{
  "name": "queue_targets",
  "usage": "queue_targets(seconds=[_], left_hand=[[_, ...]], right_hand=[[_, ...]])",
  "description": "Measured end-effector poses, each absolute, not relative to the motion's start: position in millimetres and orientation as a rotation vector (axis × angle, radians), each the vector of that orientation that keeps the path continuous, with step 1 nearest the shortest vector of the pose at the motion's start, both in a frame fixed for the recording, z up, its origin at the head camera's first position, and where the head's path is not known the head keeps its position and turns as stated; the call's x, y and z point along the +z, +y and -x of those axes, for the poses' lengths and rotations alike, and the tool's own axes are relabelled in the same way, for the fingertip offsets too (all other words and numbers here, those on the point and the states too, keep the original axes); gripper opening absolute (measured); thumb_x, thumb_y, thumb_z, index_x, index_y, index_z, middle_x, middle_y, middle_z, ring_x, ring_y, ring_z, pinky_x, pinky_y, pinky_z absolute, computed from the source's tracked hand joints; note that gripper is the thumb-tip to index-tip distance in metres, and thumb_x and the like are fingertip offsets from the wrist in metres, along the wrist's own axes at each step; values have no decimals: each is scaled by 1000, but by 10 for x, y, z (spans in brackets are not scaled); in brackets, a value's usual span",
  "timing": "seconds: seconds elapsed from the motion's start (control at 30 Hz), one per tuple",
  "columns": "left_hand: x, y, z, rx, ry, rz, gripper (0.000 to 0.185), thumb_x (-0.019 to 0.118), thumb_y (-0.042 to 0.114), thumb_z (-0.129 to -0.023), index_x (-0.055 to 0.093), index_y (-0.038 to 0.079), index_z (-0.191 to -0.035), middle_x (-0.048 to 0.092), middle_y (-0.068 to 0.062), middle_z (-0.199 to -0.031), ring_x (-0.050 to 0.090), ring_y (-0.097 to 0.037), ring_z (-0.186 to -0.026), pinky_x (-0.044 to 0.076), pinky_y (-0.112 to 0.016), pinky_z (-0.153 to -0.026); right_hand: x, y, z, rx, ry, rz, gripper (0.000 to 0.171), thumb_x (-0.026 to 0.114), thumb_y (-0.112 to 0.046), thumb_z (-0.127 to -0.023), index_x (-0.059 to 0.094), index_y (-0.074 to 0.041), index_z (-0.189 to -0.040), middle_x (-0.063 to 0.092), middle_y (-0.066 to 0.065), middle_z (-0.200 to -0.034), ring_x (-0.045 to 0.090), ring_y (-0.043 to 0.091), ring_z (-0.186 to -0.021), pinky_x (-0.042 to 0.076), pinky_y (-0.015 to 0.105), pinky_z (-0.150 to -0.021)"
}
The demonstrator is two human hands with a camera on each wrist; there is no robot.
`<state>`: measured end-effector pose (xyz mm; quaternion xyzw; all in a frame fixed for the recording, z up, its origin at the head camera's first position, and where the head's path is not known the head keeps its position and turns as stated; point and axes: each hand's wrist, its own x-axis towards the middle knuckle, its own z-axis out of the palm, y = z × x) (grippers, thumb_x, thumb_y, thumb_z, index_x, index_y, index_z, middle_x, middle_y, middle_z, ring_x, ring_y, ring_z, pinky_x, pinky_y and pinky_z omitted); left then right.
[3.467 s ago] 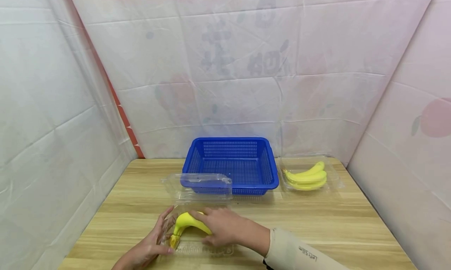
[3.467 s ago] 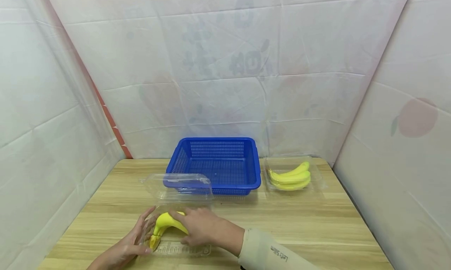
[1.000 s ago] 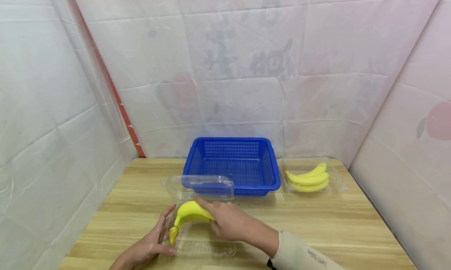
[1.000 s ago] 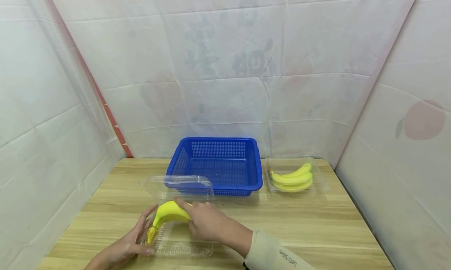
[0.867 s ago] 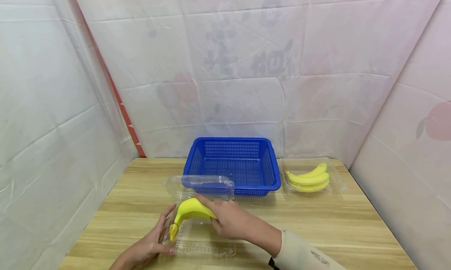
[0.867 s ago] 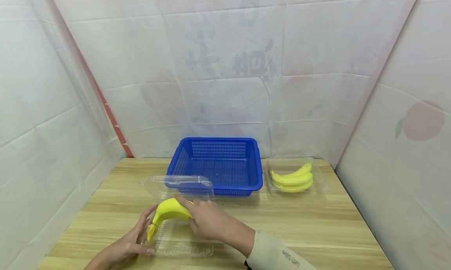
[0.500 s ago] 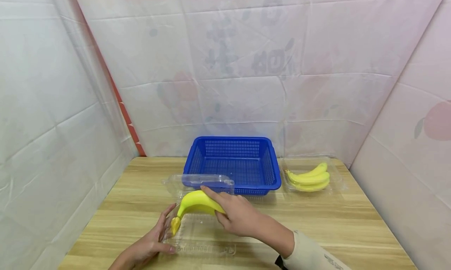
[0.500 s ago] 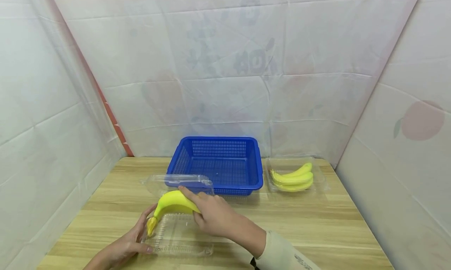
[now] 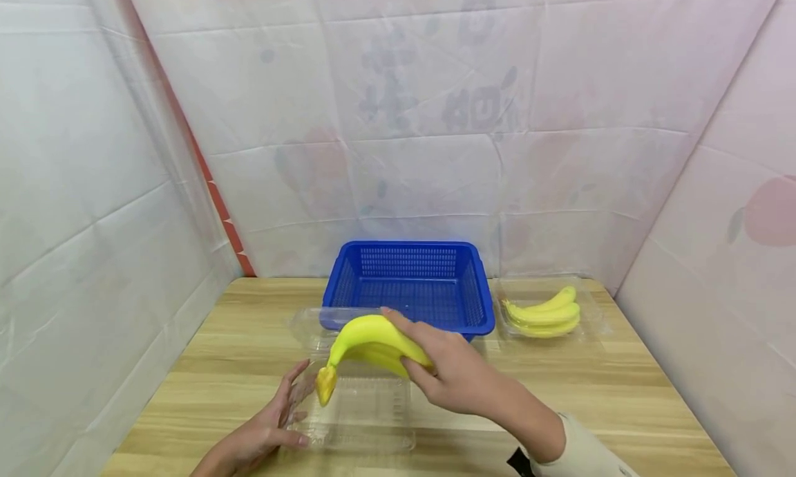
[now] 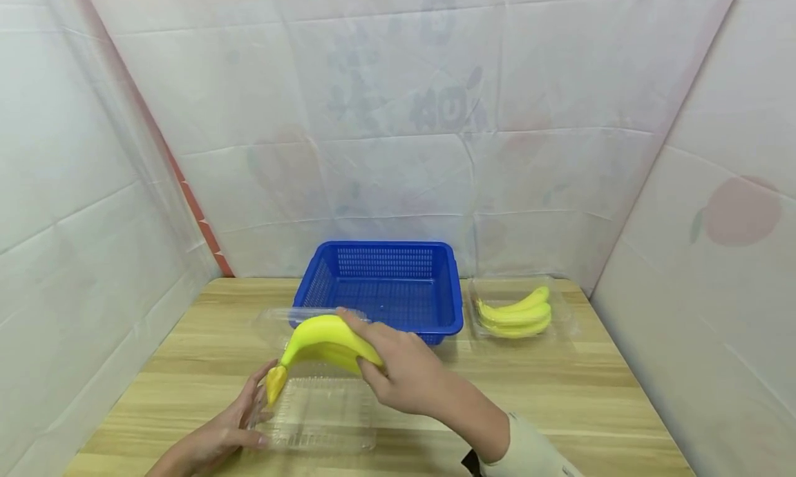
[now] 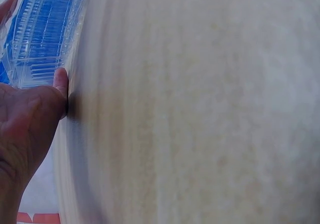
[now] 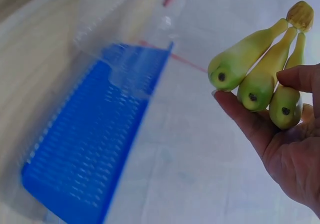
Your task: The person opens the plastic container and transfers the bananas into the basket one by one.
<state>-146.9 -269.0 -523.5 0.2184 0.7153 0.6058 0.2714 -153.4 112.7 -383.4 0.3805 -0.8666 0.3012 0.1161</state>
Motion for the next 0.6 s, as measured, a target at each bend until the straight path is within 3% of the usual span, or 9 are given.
queue_targets(seconds=[0.07,0.13,0.2,0.27,0.37,0.6], left_hand=[[-5241,-2695,1473,1657,1902,-591,122,73,9,-94,-24,25,-168,-18,-34,-174,20,27,-145,32,-35,-124],[-5242,-2694,1475,1679,1875,-593,122,72,8,-95,-24,23,-167,-22,-35,-173,21,32,-140,34,-24,-120],[-5243,-2693,1475,1670,1881,-600,122,72,8,-95,-25,23,-167,-22,-35,-173,21,33,-139,33,-27,-121],[-5246,-2697,1475,1659,1892,-612,121,72,8,-96,-26,21,-167,-22,-36,-172,20,33,-139,31,-41,-127],[-5242,-2697,1475,1631,1924,-629,121,71,9,-96,-26,20,-167,-20,-37,-172,19,33,-140,28,-58,-126],[-5237,-2675,1461,1674,1892,-693,120,71,7,-96,-26,19,-167,-23,-41,-170,19,30,-144,33,-49,-124]], right_hand=[[-3767,1192,1543,936,-2512,-1098,78,69,-11,-101,35,-28,-168,65,-6,-92,49,-2,-66,51,18,-58],[-3701,1262,1556,988,-2495,-1069,78,69,-9,-100,35,-26,-168,61,-6,-87,47,-3,-63,49,18,-54],[-3648,1333,1577,1024,-2481,-1038,78,70,-8,-99,36,-25,-168,63,-4,-88,46,-4,-62,49,19,-52],[-3605,1398,1604,1043,-2473,-1002,78,71,-8,-99,37,-24,-168,63,-2,-87,46,-3,-61,49,21,-51],[-3553,1494,1645,1065,-2478,-954,79,72,-9,-99,36,-24,-168,63,0,-85,48,-1,-61,50,22,-50],[-3506,1672,1811,1163,-2563,-798,78,68,-17,-105,28,-33,-170,63,5,-81,57,8,-57,53,25,-47]])
